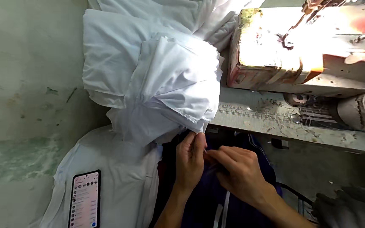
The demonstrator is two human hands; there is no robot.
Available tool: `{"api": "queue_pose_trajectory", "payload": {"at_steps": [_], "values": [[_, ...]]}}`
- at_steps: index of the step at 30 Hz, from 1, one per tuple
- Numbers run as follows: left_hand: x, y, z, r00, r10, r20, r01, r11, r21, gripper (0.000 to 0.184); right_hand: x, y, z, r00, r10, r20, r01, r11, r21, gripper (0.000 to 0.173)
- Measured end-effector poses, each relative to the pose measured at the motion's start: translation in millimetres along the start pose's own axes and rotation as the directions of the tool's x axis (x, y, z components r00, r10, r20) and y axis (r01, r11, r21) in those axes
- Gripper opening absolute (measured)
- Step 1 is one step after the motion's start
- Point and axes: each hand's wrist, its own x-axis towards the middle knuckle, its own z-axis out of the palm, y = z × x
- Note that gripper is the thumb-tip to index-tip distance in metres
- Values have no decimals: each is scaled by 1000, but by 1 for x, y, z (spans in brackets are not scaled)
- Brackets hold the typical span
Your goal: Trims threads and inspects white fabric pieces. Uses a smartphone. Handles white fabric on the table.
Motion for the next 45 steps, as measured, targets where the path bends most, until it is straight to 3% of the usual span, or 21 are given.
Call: {"api": "queue_pose_trajectory", "payload": {"at_steps": [3, 6, 12, 15, 19, 23, 26, 28, 31, 34, 36, 39, 42, 45], "values": [[-8, 3, -10, 987, 134, 92, -149, 973, 177, 32, 7, 11, -12, 992, 124, 1, -123, 987, -106, 34], [-21, 2, -10, 974, 180, 140, -208, 952, 225, 37, 17, 29, -8, 998, 65, -16, -67, 984, -167, 30], [-23, 3, -8, 969, 191, 157, -221, 955, 200, 37, 35, 30, 11, 998, -56, 2, 56, 998, 42, 31], [-28, 3, -14, 966, 196, 168, -223, 961, 163, 40, 31, 31, 13, 998, -54, -30, 55, 998, 24, 31], [-41, -14, -18, 996, 72, 57, -73, 997, 27, 42, 44, 35, 25, 983, -82, -165, 46, 977, -210, 40], [-38, -17, -18, 995, -95, -28, 93, 994, -50, 37, 97, 32, 8, 982, -28, -188, 35, 999, 36, 17], [-14, -11, -14, 974, -221, -46, 212, 967, -142, 36, 150, 24, -20, 987, 4, -159, 11, 995, 97, 19], [7, -5, -3, 936, -351, -36, 324, 895, -307, 40, 182, 29, -20, 997, 41, -64, -35, 995, 92, 26], [30, 8, 19, 865, -502, -12, 417, 731, -540, 28, 213, 49, -6, 962, 118, 245, -153, 980, 128, 40], [41, 17, 31, 815, -580, 14, 464, 636, -617, 26, 213, 75, -5, 929, -23, 370, -120, 926, 359, 57], [41, 16, 29, 826, -563, 40, 459, 629, -628, 34, 195, 85, -14, 938, -109, 329, -100, 824, 558, 53], [35, 17, 14, 920, -387, 56, 347, 741, -575, 41, 160, 82, -28, 988, 39, 152, -124, 789, 602, 38], [50, 30, -4, 956, -291, 31, 271, 838, -473, 40, 131, 82, -34, 985, 172, 32, -170, 893, 418, 41], [76, 55, -11, 912, -411, -19, 329, 756, -566, 39, 108, 77, -24, 962, 270, -46, -248, 931, 268, 46]]}}
